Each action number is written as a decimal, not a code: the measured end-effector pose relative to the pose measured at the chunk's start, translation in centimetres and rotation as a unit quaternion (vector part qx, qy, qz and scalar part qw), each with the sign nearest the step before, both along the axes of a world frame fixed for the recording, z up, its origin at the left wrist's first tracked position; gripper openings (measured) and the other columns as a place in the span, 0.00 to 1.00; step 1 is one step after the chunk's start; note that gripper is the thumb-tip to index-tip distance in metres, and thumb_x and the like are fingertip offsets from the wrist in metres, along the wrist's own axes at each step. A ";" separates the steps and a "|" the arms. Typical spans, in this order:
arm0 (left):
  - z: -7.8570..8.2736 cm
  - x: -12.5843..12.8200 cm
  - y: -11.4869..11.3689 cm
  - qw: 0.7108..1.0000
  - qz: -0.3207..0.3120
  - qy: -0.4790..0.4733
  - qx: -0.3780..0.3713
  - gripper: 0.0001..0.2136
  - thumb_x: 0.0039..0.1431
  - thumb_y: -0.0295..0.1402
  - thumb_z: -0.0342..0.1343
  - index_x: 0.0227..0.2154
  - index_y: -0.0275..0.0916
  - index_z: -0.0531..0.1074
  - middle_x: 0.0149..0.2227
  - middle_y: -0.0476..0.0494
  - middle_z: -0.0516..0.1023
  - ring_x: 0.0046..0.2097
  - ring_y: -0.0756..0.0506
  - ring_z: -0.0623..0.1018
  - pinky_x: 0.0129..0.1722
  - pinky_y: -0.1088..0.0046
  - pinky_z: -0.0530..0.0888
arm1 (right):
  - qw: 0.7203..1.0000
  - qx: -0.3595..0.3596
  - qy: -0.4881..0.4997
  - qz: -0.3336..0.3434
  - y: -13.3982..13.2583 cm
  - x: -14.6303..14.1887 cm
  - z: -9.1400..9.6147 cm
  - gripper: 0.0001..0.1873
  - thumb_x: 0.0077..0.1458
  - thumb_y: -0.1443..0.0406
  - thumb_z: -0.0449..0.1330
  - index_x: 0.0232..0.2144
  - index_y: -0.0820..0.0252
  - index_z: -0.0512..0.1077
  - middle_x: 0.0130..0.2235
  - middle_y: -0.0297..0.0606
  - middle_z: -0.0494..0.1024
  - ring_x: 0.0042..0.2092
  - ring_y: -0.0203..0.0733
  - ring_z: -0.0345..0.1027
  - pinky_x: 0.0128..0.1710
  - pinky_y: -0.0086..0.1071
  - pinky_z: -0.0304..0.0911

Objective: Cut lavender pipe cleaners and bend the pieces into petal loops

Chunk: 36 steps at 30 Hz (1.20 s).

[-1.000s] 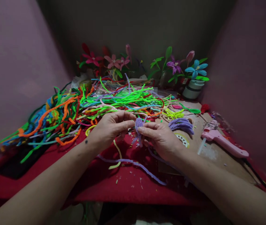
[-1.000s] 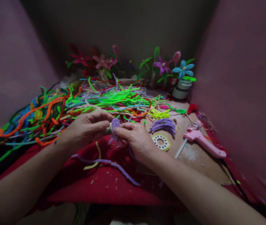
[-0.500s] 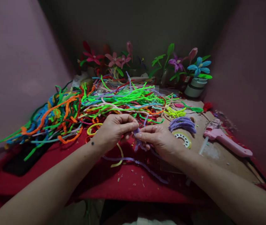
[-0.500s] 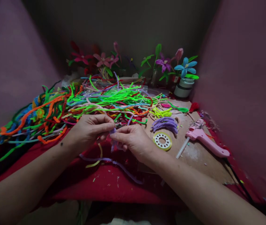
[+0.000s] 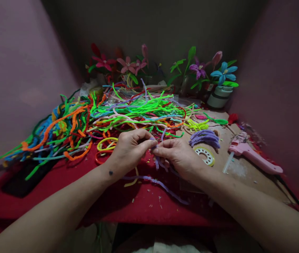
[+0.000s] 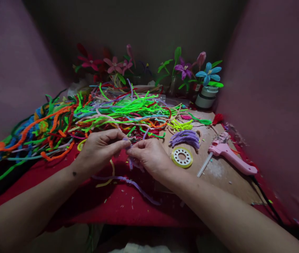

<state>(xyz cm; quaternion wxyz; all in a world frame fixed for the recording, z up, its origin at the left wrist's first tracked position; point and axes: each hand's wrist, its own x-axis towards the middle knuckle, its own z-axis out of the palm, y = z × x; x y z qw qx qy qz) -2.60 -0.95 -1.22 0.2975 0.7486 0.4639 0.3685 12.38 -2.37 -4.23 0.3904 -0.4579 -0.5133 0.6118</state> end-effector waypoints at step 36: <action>0.0 -0.1 1.4 0.968 -0.029 -0.140 -0.205 0.09 0.50 0.36 0.56 0.24 0.34 0.68 0.16 0.54 0.63 0.18 0.56 0.59 0.18 0.79 0.54 | 0.998 -0.011 -0.014 0.064 1.4 0.8 1.3 0.14 0.43 0.61 0.62 0.14 0.63 0.66 0.14 0.29 0.65 0.15 0.28 0.53 0.16 0.26 0.48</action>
